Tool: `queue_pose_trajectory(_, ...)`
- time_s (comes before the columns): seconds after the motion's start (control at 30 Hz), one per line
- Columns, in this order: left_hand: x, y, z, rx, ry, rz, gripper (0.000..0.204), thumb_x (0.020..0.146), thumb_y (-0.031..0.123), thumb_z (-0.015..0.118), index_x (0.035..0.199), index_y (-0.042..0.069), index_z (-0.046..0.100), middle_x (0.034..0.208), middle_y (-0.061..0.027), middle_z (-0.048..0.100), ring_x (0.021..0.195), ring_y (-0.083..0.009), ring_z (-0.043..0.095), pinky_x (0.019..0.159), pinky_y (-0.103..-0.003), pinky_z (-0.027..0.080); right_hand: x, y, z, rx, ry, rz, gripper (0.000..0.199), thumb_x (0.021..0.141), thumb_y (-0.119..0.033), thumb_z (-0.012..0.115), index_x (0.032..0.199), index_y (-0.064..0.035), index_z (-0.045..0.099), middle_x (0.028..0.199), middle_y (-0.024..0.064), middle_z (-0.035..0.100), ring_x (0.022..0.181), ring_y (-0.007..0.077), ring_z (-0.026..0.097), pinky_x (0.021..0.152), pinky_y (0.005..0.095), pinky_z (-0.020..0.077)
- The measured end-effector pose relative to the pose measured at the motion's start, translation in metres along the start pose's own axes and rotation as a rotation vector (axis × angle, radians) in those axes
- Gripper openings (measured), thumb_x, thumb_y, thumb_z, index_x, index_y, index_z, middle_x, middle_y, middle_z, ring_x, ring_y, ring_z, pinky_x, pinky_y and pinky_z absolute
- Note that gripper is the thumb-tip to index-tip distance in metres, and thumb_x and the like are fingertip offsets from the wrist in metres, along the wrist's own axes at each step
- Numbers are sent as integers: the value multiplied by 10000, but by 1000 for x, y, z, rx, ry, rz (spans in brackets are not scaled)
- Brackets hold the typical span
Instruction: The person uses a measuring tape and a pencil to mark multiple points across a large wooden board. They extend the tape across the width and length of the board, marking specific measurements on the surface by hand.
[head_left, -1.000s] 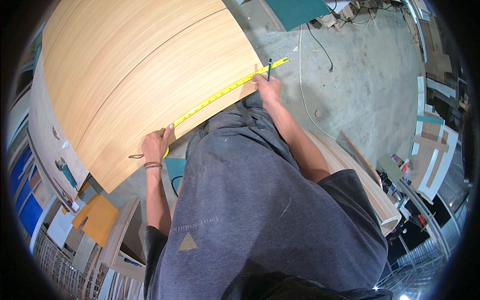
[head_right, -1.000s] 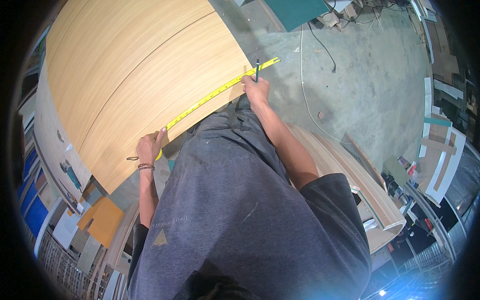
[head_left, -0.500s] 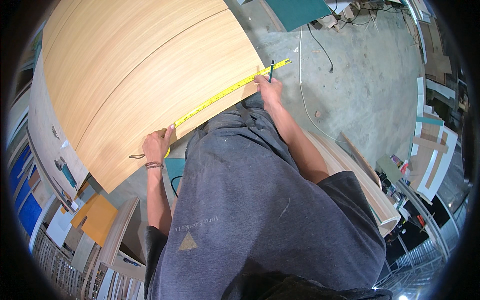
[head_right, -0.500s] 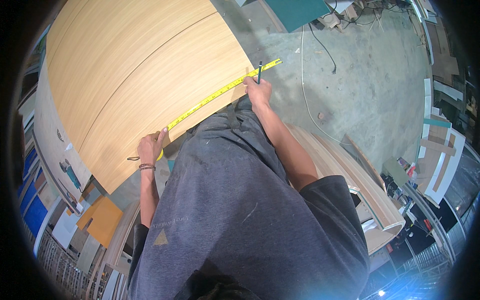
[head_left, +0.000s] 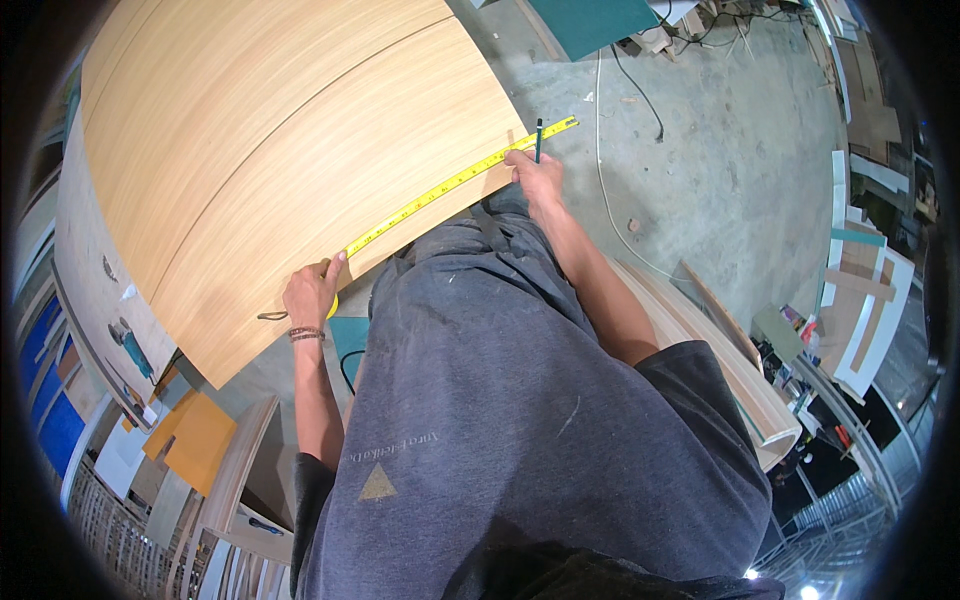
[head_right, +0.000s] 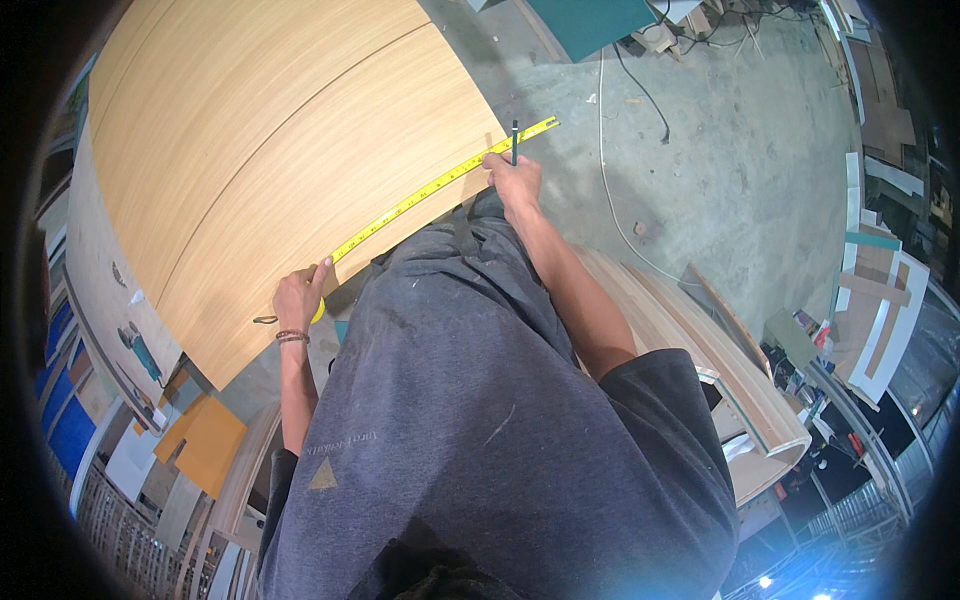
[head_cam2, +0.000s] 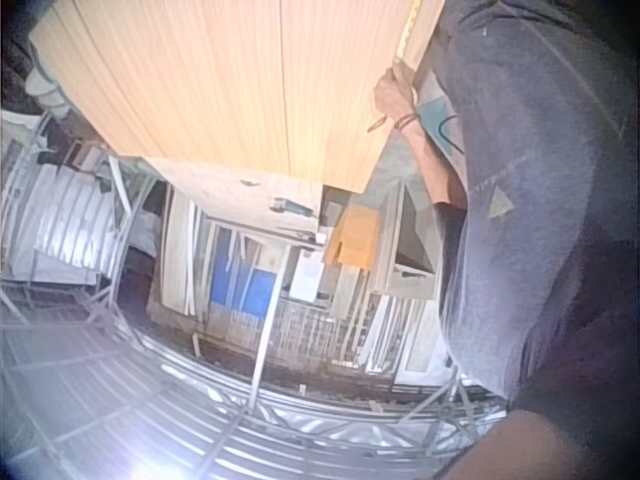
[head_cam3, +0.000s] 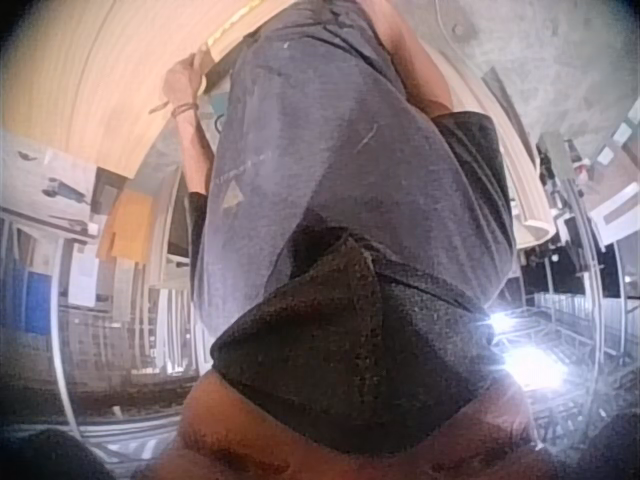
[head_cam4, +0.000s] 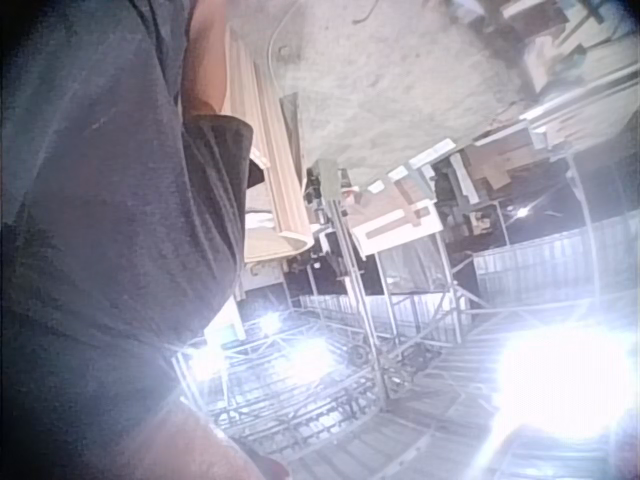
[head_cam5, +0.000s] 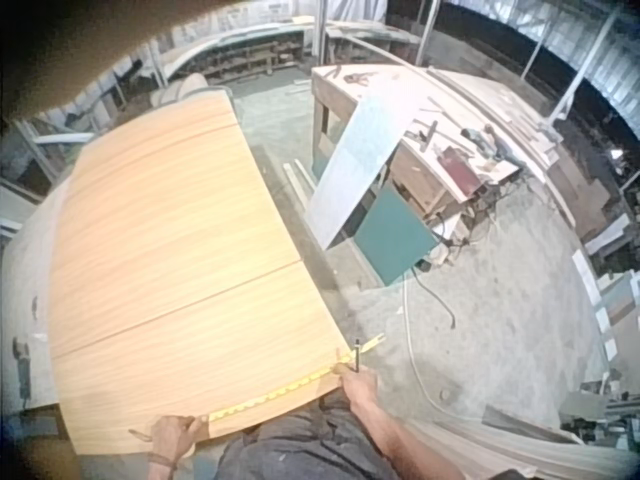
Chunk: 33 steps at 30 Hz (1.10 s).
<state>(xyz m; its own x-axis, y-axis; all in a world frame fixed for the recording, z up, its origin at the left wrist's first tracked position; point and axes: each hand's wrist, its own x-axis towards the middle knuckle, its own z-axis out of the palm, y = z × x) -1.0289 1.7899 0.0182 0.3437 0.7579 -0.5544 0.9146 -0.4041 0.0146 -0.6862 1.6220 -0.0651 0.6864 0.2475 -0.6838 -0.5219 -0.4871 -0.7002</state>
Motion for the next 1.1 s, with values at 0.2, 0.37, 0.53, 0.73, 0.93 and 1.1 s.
queue_pose_trajectory(0.2, 1, 0, 1, 4, -9, 18, 600, 921, 659, 492, 871, 123, 757, 756, -180, 688, 750, -373, 678, 655, -474, 521, 3, 3, -1, -2, 7, -1, 189, 764, -226, 763, 764, -44, 711, 601, 3, 570, 509, 80, 425, 485, 268, 292)
queue_pose_trajectory(0.37, -1, 2, -3, -9, -12, 8, 601, 919, 659, 493, 871, 122, 759, 758, -178, 689, 750, -373, 678, 657, -473, 522, 6, 7, 0, 7, 23, -16, 181, 768, -208, 765, 777, -37, 705, 624, 10, 591, 530, 82, 461, 500, 258, 316)
queue_pose_trajectory(0.53, -5, -5, -3, -73, -7, -22, 596, 897, 677, 510, 879, 145, 778, 726, -170, 684, 735, -359, 683, 654, -463, 528, 15, 27, 3, -14, 9, -86, 195, 799, -222, 750, 840, -38, 701, 673, -17, 593, 558, 71, 470, 521, 251, 343)
queue_pose_trajectory(0.73, -10, -36, -10, -134, 58, 5, 709, 831, 760, 520, 722, 98, 750, 640, -156, 660, 672, -327, 677, 619, -433, 528, 10, 27, 0, -76, -4, -207, 213, 817, -265, 772, 824, -62, 707, 664, -44, 582, 498, 48, 443, 430, 242, 296)
queue_pose_trajectory(0.93, -49, -138, -31, -172, 94, -131, 704, 789, 791, 538, 761, 131, 782, 636, -137, 674, 682, -291, 701, 644, -430, 553, -22, -4, 4, -207, -42, -98, 185, 846, -258, 724, 830, -81, 673, 618, -50, 524, 443, 75, 396, 389, 263, 261)
queue_pose_trajectory(1.1, -43, -210, 2, -86, 181, -211, 750, 771, 826, 518, 800, 128, 791, 680, -135, 695, 714, -282, 713, 669, -418, 565, 42, -12, -24, -282, -74, 13, 167, 841, -262, 722, 845, -104, 666, 619, -69, 512, 481, 65, 392, 429, 247, 254)
